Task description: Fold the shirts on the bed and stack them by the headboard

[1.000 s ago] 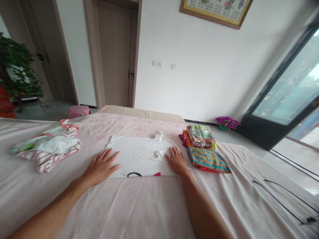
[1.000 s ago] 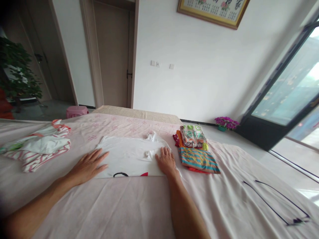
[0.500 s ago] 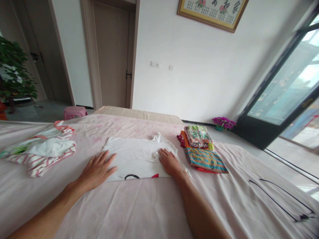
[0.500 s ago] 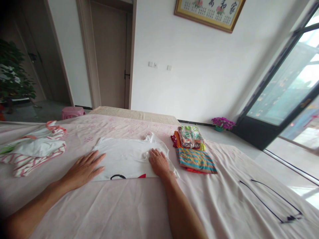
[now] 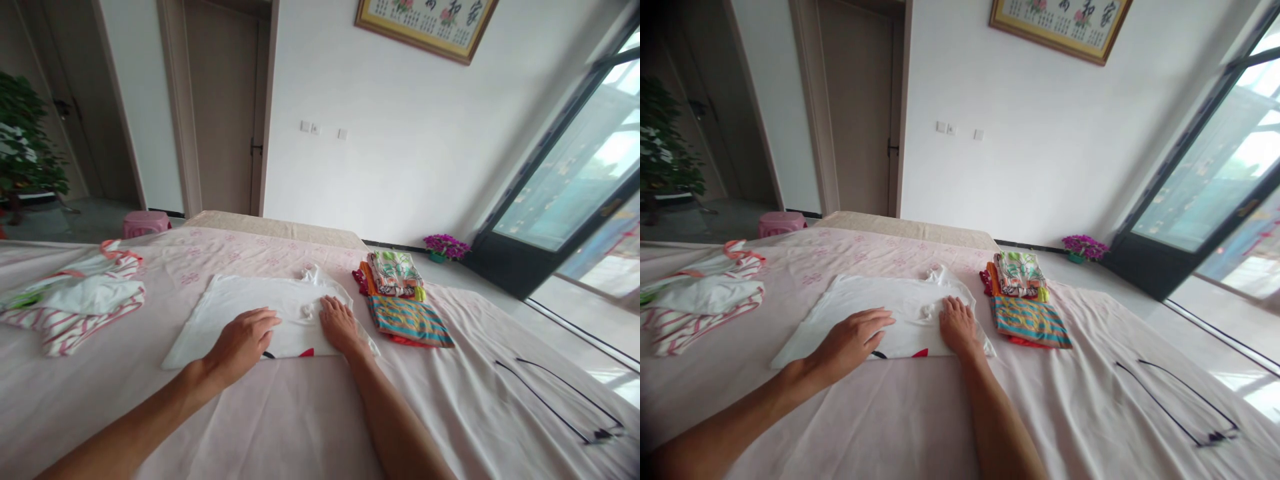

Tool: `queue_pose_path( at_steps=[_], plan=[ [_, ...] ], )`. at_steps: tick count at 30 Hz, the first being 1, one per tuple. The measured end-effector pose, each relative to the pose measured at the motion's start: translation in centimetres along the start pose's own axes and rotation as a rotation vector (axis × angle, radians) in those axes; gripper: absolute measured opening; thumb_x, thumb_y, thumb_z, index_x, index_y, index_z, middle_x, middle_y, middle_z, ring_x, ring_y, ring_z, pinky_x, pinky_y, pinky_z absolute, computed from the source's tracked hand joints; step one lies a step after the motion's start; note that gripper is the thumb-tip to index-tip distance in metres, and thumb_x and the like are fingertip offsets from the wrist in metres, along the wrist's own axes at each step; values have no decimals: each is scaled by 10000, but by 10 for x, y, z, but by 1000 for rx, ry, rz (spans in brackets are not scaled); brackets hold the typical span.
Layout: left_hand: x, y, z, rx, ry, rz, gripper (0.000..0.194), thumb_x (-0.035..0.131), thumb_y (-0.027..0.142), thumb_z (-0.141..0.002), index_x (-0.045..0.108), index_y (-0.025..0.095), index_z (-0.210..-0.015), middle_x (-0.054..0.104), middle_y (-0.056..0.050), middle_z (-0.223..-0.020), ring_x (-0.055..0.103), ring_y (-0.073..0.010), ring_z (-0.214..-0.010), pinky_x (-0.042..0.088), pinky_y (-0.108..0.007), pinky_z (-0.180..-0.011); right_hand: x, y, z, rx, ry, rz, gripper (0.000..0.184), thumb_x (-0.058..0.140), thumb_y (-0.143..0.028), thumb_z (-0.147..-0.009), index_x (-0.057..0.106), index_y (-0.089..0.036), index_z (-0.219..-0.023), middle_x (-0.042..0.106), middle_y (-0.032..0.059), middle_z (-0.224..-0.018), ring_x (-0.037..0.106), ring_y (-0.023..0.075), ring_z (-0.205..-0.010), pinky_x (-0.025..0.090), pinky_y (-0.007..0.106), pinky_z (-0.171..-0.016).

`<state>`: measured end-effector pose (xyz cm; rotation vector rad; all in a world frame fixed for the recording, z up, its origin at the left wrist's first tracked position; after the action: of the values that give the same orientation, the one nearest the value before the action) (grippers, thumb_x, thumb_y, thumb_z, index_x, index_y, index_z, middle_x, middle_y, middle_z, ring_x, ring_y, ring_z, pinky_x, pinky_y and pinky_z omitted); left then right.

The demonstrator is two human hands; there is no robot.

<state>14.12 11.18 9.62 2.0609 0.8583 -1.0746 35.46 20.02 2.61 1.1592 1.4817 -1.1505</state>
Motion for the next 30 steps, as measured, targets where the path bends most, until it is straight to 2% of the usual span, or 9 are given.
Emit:
queue_pose_path(
  at_steps=[3,6,9,12,16,21,26,30],
  plan=[
    [19,37,-26,109,-82,130,395,436,149,-898,678,230,-1199,682,-40,-1269,597,-178,-1225,474,-360,-1078,3,-2,1,11,-27,28,486,305,-317,-1009,393,-227,-1479,366,63,-1561,249,218,-1460,166,421,-1181],
    [41,64,-38,223,-147,192,397,469,207,-926,612,216,-1296,635,-57,-1344,535,-189,-1304,427,-365,-1123,0,-5,1,-23,-35,49,479,293,-300,-1011,386,-219,-1474,377,80,-1549,260,233,-1447,205,425,-1158],
    [66,72,-37,251,-208,145,449,495,301,-941,547,173,-1368,550,-113,-1434,461,-234,-1372,384,-401,-1149,-12,-10,-3,-102,-28,77,441,338,-320,-1000,450,-222,-1415,458,103,-1471,373,262,-1363,308,417,-1080],
    [84,65,-31,218,-216,63,506,493,371,-945,510,147,-1399,491,-147,-1479,428,-271,-1392,349,-439,-1162,-24,-8,-12,-141,-69,98,363,357,-370,-1001,574,-251,-1267,576,100,-1294,524,256,-1172,388,392,-959],
    [89,59,-27,208,-154,35,504,508,385,-935,494,201,-1404,508,-110,-1467,445,-251,-1369,344,-418,-1158,-38,3,-28,-105,-15,90,326,391,-417,-1003,661,-246,-1066,626,75,-1134,541,227,-1100,376,350,-929],
    [87,60,-27,203,-152,20,504,545,356,-918,482,215,-1398,506,-109,-1450,454,-258,-1348,354,-422,-1152,-35,17,-36,-45,96,32,255,570,-438,-923,640,-235,-1062,630,53,-1099,534,209,-1092,364,311,-905],
    [84,64,-27,187,-161,-8,497,548,320,-918,463,219,-1397,501,-99,-1438,443,-260,-1347,358,-436,-1149,-25,20,-40,-78,52,-46,190,559,-399,-939,645,-238,-993,653,25,-1052,582,172,-994,363,266,-784],
    [83,64,-26,165,-181,-36,489,534,306,-922,449,223,-1397,501,-97,-1419,447,-254,-1332,362,-432,-1140,-30,25,-44,-63,115,-47,172,548,-381,-953,638,-235,-972,650,21,-1030,593,161,-979,355,258,-757]
  ],
)
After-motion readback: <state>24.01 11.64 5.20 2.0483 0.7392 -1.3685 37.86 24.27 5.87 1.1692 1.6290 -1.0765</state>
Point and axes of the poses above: each hand's wrist, its own z-axis away from the middle knuckle, its own x-axis out of the palm, y = z × x, the point moved 10 cm from there along -z, towards the middle knuckle
